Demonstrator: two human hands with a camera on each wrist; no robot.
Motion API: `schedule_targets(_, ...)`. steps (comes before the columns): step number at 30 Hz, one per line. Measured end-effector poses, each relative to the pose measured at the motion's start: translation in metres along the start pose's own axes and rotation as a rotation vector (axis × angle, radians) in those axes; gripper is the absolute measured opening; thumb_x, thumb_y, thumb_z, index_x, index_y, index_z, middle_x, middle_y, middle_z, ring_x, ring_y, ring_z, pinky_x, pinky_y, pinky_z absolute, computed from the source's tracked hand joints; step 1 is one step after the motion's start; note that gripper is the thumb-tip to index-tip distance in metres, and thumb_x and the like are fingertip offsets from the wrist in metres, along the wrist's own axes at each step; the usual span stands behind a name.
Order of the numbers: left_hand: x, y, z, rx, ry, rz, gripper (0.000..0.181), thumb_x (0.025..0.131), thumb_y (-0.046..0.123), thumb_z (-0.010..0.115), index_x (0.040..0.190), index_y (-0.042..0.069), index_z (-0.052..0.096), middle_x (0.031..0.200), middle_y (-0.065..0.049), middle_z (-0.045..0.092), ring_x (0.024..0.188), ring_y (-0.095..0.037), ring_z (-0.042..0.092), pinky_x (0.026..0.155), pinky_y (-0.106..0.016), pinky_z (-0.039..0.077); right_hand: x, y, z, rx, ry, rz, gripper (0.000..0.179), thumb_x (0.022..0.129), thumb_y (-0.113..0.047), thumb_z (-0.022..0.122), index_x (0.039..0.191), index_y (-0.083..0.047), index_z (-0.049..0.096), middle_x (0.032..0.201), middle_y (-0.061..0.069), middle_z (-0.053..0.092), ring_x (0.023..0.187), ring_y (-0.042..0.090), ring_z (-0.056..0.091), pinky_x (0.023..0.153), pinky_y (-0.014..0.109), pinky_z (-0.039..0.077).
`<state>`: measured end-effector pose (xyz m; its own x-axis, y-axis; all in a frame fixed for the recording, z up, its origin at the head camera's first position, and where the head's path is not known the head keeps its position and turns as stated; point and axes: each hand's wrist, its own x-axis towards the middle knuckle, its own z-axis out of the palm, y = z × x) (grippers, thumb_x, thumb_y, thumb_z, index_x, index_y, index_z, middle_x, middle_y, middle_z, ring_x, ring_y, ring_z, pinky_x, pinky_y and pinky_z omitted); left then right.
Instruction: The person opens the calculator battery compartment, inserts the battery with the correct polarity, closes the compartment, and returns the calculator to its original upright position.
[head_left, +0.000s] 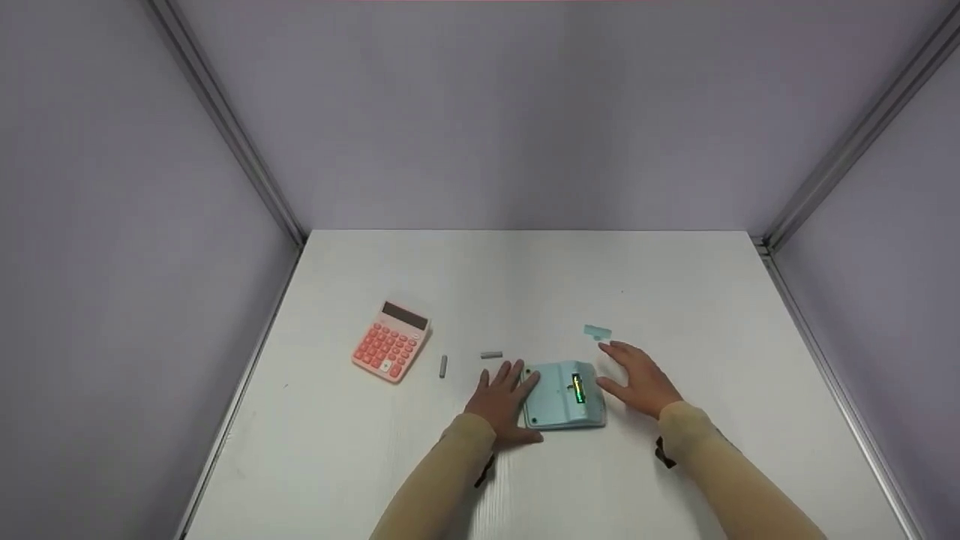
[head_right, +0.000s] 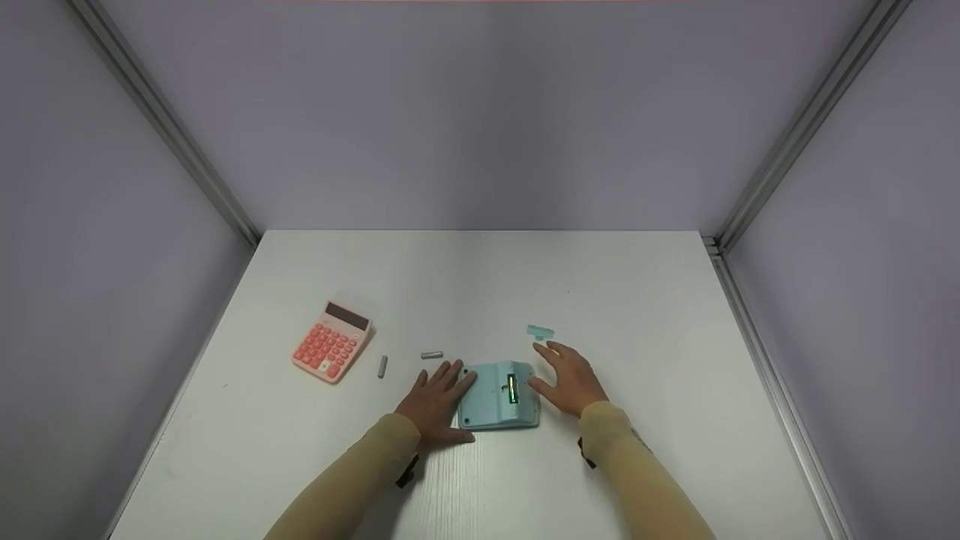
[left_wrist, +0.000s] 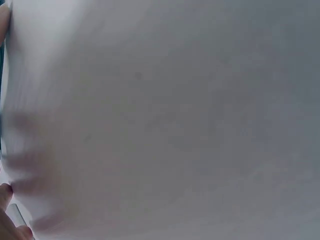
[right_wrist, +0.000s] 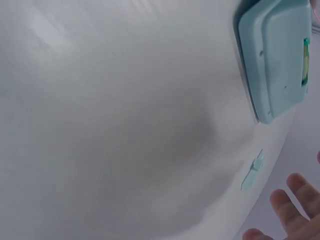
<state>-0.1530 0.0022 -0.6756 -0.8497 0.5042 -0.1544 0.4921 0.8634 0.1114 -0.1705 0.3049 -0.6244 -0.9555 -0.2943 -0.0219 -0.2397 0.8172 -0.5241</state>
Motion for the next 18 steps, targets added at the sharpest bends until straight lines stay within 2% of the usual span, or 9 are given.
schedule_targets(6,0.001,0.004,0.003,-0.003,0.027,0.013,0.111,0.065,0.092,0.044,0.154,0.04,0.005,0.162,-0.002,0.002,0.147,-0.029,0.005,0.112,-0.06,0.016,0.007,0.008,-0.007,-0.029,0.038,0.017,0.071,0.09,-0.054,0.059,0.149,-0.022,0.038,0.151,0.012,0.036,0.138,0.035,0.031,0.111,0.055,0.027)
schedule_targets(12,0.004,0.009,0.002,0.055,0.063,0.036,0.108,0.065,0.093,0.039,0.154,0.041,0.006,0.162,-0.003,0.005,0.147,-0.027,0.008,0.105,-0.069,0.022,0.011,0.013,-0.015,-0.024,0.078,-0.001,0.07,0.09,-0.05,0.061,0.148,-0.018,0.04,0.148,0.016,0.038,0.136,0.038,0.033,0.109,0.058,0.028)
schedule_targets(18,0.008,0.011,0.008,0.102,0.088,0.044,0.106,0.067,0.094,0.032,0.154,0.04,0.004,0.162,0.003,0.003,0.147,-0.021,0.006,0.102,-0.072,0.023,0.018,0.02,-0.023,-0.04,0.106,0.019,0.07,0.09,-0.049,0.062,0.148,-0.017,0.039,0.148,0.016,0.038,0.136,0.038,0.033,0.11,0.057,0.027)
